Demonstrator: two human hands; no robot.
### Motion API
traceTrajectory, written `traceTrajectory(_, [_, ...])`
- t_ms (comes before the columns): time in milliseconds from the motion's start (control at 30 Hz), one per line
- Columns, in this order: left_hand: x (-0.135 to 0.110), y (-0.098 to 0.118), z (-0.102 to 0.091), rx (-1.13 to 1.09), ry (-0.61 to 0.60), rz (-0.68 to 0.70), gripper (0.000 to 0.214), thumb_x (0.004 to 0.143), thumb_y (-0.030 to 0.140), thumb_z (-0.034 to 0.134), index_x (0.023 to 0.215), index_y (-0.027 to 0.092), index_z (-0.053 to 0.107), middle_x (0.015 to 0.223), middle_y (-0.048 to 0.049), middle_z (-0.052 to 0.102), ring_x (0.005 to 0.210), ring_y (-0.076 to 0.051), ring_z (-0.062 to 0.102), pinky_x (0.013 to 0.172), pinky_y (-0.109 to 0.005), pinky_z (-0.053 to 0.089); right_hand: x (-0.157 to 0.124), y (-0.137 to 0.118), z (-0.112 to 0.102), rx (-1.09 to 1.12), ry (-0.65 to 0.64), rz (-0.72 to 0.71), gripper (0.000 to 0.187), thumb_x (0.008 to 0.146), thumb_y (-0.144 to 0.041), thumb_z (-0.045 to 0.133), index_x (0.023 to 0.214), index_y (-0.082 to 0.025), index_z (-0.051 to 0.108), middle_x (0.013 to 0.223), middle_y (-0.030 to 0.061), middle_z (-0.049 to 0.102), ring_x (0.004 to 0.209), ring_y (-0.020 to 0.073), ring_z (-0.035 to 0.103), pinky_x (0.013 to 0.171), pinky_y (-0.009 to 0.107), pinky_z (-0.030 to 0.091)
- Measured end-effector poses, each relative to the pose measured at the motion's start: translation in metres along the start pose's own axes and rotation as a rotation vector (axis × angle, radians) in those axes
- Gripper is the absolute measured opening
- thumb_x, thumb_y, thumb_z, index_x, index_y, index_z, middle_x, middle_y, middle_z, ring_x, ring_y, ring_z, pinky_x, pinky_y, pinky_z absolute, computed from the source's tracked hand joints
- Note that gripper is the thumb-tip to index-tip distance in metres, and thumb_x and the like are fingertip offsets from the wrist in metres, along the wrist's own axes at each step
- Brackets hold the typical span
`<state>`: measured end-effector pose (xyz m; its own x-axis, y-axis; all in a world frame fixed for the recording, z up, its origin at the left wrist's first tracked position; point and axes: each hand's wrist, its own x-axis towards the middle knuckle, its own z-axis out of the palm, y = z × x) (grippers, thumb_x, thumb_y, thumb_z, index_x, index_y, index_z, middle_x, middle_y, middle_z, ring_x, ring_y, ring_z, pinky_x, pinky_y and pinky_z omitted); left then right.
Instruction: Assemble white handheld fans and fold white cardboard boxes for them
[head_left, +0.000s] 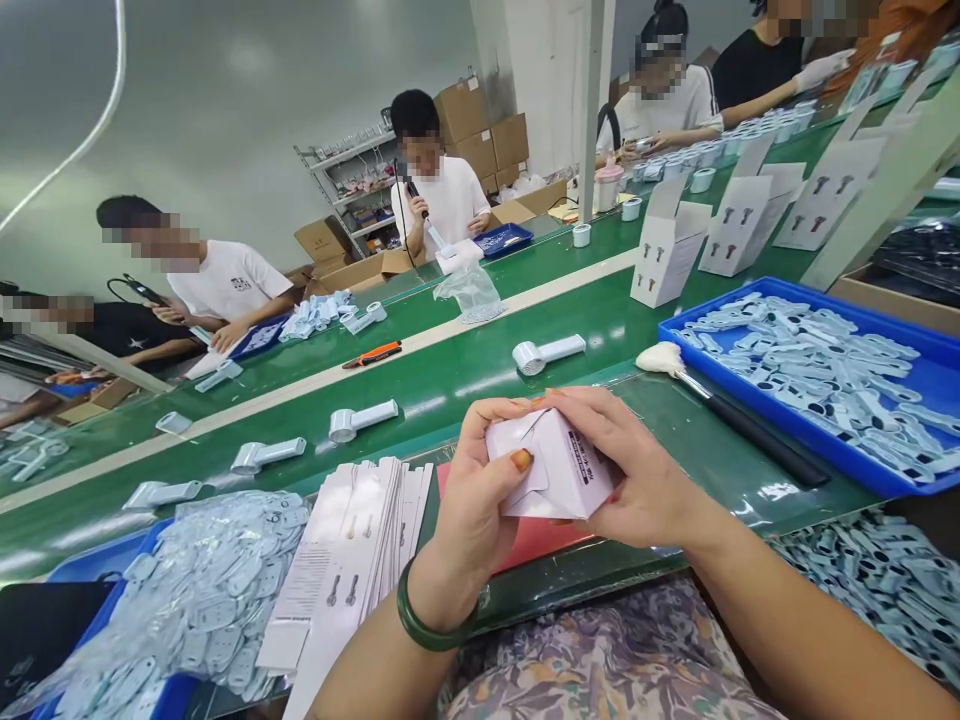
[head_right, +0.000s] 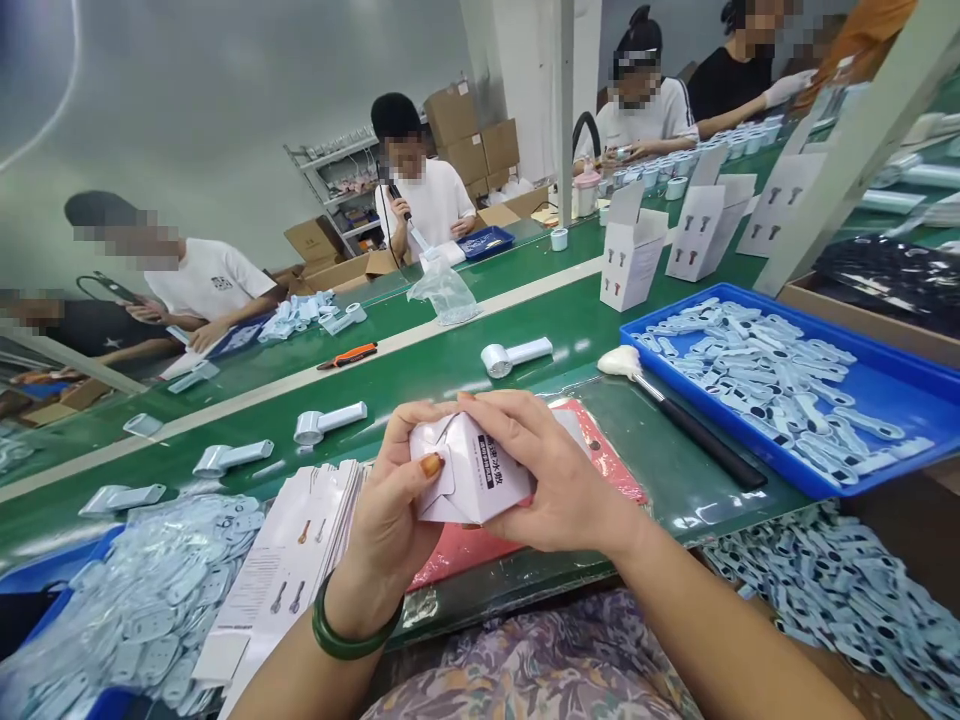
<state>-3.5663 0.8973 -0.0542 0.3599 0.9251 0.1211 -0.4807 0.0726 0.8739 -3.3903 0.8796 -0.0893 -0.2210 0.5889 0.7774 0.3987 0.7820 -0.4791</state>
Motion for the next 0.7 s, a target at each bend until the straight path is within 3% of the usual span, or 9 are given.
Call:
traceTrajectory(400, [0.015, -0.024, -0.009, 0.235, -0.069, 0.058, 0.032, 0.074, 0.018, 0.067, 0.105, 0.025, 0.06, 0.104, -0.0005, 0.065, 0.088, -0.016, 0.058, 0.075, -0.026, 0.048, -0.017, 0.01, 0.004, -0.076, 0.002, 0.069, 0.1, 0.077, -0.014, 0.071, 0.164, -0.038, 0.029, 0.147, 0.0092, 0.05, 0.129, 0.0314, 0.054, 0.108, 0.049, 0.051])
traceTrajectory(600, [0.017, -0.023, -0.009, 0.328, -0.11, 0.122, 0.035, 0.073, 0.013, 0.06, 0.106, 0.024, 0.061, 0.108, -0.002, 0.067, 0.093, -0.018, 0.061, 0.078, -0.028, 0.051, -0.019, 0.009, 0.005, -0.12, 0.021, 0.075, 0.097, 0.081, -0.023, 0.075, 0.164, -0.039, 0.028, 0.141, 0.0104, 0.054, 0.126, 0.0343, 0.057, 0.102, 0.052, 0.055])
traceTrajectory(700, [0.018, -0.022, -0.009, 0.382, -0.143, 0.171, 0.038, 0.073, 0.011, 0.059, 0.108, 0.024, 0.062, 0.111, -0.0028, 0.068, 0.099, -0.019, 0.063, 0.085, -0.03, 0.053, -0.022, 0.008, 0.006, -0.166, 0.041, 0.073, 0.095, 0.082, -0.021, 0.072, 0.165, -0.038, 0.027, 0.143, 0.0107, 0.053, 0.129, 0.0355, 0.055, 0.108, 0.057, 0.052])
